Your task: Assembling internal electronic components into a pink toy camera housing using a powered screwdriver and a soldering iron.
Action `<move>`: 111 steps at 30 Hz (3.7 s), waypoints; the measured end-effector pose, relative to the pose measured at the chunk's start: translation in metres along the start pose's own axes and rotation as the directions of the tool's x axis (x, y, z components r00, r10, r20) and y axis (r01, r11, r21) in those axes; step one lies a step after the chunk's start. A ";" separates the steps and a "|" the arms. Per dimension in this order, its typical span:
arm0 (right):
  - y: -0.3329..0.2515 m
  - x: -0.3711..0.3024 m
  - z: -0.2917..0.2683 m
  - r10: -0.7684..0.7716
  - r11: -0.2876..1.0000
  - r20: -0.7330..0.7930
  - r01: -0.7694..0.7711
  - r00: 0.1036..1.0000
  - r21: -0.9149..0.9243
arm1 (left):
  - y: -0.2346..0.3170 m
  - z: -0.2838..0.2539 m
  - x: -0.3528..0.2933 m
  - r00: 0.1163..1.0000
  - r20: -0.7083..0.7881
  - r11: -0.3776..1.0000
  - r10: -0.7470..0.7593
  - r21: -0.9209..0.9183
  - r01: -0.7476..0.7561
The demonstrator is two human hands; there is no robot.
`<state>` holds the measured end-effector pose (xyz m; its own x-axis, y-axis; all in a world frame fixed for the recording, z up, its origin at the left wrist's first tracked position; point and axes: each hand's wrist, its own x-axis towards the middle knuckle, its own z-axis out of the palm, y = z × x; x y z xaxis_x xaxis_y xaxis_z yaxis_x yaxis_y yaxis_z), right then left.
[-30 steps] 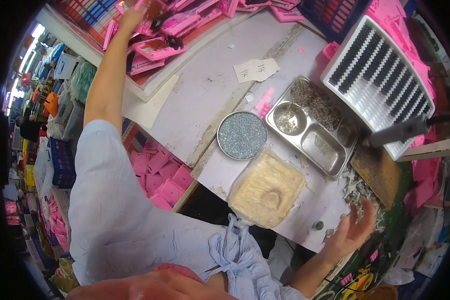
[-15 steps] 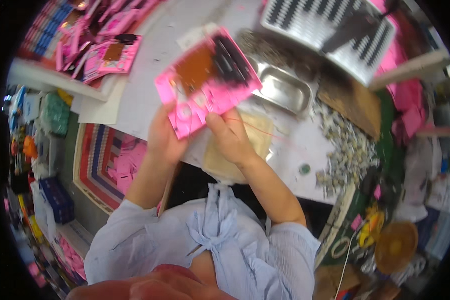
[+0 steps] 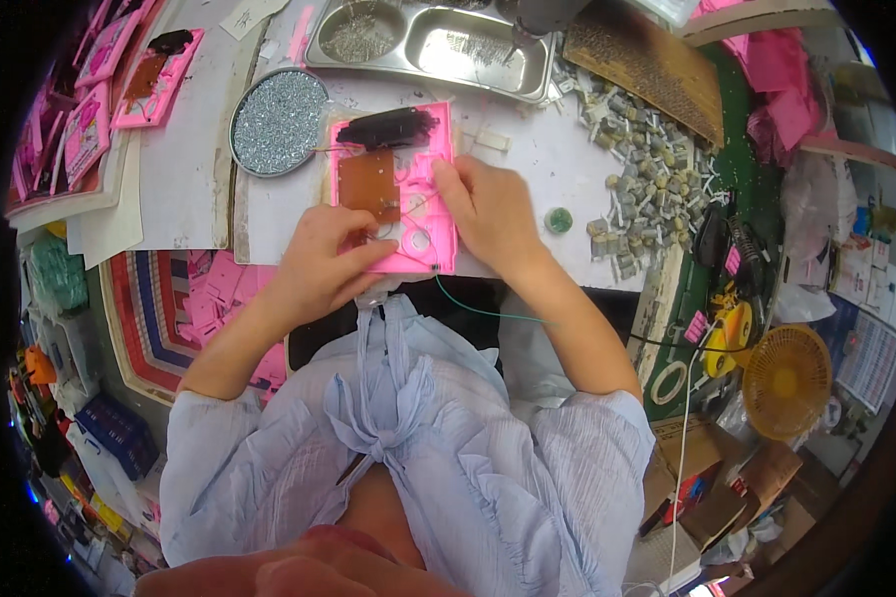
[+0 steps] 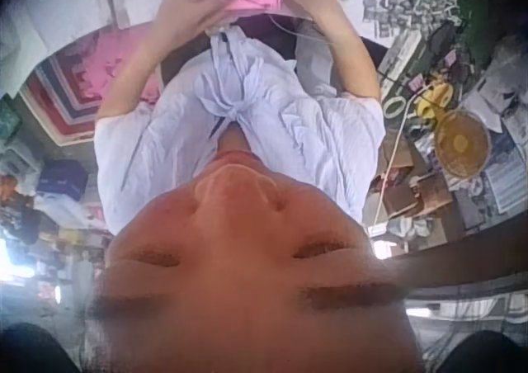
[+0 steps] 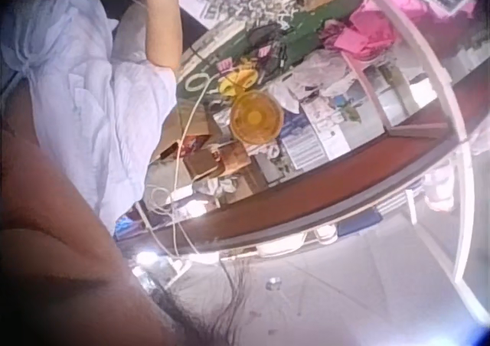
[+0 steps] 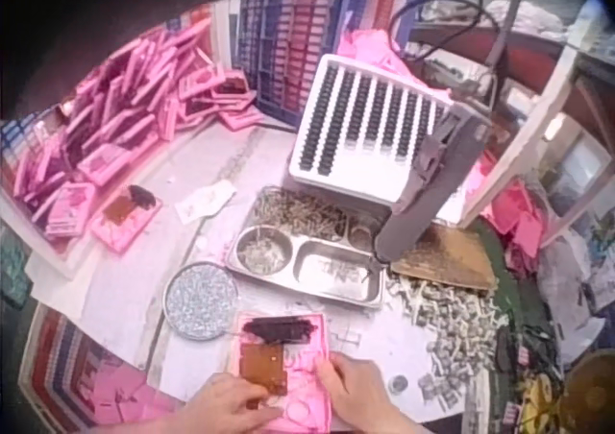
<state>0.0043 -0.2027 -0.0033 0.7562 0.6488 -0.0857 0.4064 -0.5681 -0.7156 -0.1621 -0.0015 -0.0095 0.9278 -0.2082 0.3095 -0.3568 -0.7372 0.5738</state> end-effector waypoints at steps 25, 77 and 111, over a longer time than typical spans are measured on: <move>0.021 -0.041 0.003 0.028 0.988 -0.084 -0.015 0.996 0.152 | -0.009 -0.006 0.004 0.989 0.145 0.999 -0.025 0.027 0.021; 0.069 0.173 -0.204 -0.244 0.969 -0.634 0.218 0.734 -0.121 | -0.041 -0.025 -0.029 0.976 0.172 0.928 -0.130 -0.325 0.181; 0.071 0.269 -0.212 -0.569 0.800 -0.546 0.258 0.615 -0.542 | -0.032 -0.016 -0.036 0.963 0.107 0.895 -0.249 -0.355 0.271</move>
<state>0.3452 -0.1757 0.0703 0.5141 0.4454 0.7330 0.7980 -0.5617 -0.2184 -0.1856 0.0394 -0.0269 0.9936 -0.0855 0.0744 -0.1069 -0.4882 0.8662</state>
